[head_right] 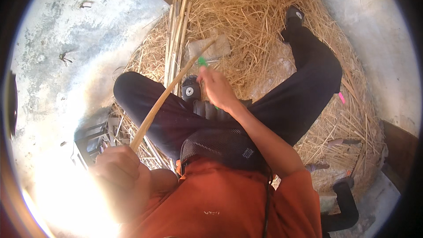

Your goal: The person uses a utility knife to shave thin strips from a long wooden stick. They hold the stick with one hand and pull the knife toward their body with the other to remove bark or wood layers.

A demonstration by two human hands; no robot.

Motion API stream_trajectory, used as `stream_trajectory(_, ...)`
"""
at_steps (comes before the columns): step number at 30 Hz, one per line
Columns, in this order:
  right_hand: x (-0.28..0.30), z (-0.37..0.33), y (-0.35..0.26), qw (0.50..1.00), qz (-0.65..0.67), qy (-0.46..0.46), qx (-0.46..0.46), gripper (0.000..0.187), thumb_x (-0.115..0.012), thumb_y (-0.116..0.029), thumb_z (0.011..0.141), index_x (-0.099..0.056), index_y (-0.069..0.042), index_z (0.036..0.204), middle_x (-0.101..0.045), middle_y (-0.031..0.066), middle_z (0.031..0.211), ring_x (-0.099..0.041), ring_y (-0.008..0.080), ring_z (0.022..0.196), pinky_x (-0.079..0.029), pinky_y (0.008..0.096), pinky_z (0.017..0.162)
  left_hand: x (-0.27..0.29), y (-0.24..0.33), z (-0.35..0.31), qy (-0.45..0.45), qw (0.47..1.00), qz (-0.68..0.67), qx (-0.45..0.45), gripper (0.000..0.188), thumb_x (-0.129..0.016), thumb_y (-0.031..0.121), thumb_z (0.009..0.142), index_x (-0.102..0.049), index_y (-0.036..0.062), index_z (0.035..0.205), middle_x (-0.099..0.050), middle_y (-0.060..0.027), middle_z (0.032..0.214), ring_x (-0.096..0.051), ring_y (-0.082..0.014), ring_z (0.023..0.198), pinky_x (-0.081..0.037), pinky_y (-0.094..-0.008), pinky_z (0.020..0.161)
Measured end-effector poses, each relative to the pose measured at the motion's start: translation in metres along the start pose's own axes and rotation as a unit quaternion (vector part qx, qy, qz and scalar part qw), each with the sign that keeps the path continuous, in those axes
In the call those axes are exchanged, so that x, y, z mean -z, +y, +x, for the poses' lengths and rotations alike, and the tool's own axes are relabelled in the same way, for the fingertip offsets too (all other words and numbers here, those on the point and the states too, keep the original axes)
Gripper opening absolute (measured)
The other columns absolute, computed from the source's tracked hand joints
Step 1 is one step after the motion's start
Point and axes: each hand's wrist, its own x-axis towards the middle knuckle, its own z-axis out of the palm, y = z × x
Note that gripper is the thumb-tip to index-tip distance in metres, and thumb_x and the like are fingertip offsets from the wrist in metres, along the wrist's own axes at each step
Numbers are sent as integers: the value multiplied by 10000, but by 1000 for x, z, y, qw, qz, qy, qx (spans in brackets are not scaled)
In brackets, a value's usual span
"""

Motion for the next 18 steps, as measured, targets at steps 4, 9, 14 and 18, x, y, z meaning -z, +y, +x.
stream_trajectory(4, 9, -19, -36, 994, -44, 84, 53, 394, -466, -344, 979, -560, 39, 963, -478, 92, 496, -504, 248, 419, -380, 398, 451, -14, -23, 8, 80, 958, -241, -134, 284, -552, -122, 597, -389, 103, 661, -383, 16, 574, -419, -123, 491, -350, -232, 491)
stream_trajectory(9, 0, 6, -33, 988, -57, 95, 111, 328, -603, -288, 914, -570, 38, 924, -497, 87, 488, -466, 220, 378, -354, 380, 422, -20, -27, 14, 90, 946, -264, -166, 269, -559, -103, 600, -388, 102, 636, -388, 11, 572, -419, -133, 493, -348, -238, 490)
stream_trajectory(14, -10, 38, -8, 992, -54, 51, 99, 321, -615, -264, 910, -579, 39, 1011, -518, 90, 568, -471, 140, 438, -364, 315, 455, -13, -23, 12, 83, 961, -208, -160, 258, -566, -84, 604, -388, 102, 610, -393, 7, 570, -420, -142, 496, -346, -244, 490)
stream_trajectory(18, 5, 39, -12, 988, 131, -85, -21, 285, -614, -255, 907, -580, 27, 903, -522, 85, 556, -484, 166, 457, -376, 350, 463, 5, -24, -17, 4, 967, 233, -104, 219, -571, -50, 624, -408, 96, 621, -408, 6, 596, -436, -145, 535, -356, -244, 523)
